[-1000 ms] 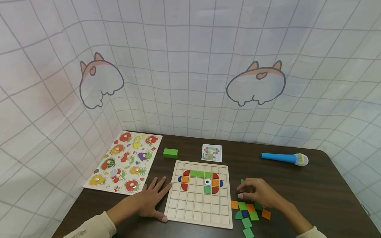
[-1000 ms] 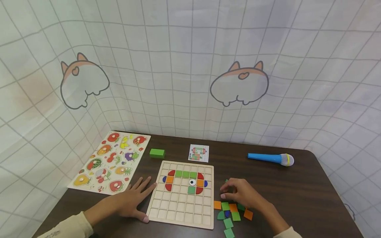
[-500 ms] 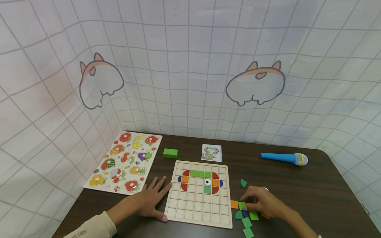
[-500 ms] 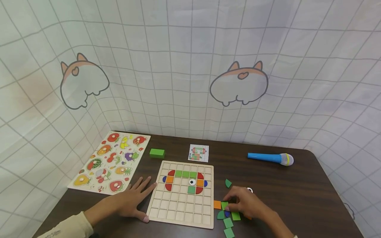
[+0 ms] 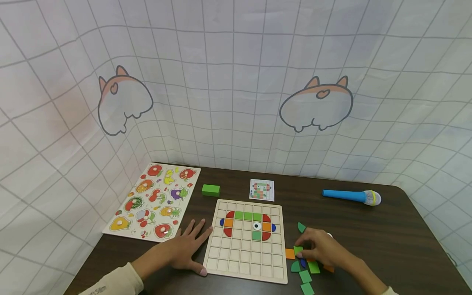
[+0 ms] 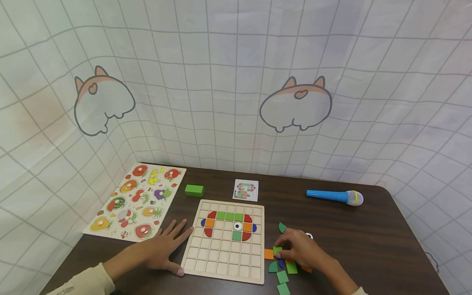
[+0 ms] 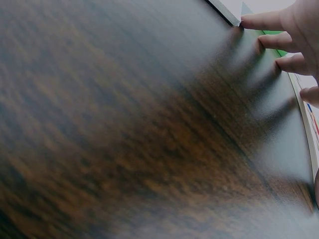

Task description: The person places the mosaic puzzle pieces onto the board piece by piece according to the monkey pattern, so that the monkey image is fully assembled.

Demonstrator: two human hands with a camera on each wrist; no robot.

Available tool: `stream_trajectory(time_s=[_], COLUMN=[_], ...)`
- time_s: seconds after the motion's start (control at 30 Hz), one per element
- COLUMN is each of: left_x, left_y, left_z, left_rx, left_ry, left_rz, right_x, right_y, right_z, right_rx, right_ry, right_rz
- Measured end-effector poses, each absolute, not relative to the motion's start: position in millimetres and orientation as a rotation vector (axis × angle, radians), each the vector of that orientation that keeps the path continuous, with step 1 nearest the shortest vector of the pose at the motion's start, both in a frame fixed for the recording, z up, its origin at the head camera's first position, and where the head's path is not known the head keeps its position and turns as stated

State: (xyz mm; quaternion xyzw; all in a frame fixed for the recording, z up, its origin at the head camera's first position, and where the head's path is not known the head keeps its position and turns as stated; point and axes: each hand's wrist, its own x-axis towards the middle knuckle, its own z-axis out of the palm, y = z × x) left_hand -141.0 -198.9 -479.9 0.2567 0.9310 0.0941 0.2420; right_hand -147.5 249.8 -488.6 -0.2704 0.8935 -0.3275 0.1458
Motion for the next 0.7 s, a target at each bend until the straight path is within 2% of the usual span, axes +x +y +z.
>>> stream_trajectory(time_s=[0.7], left_x=[-140.9], left_y=[-198.7], left_z=[-479.9], left_rx=[0.688], left_ry=[2.542], left_rz=[0.257], right_x=[-153.1], right_y=[243.2], right_z=[-487.1], right_rx=[-0.796], right_ry=[2.484], right_rz=[-0.951])
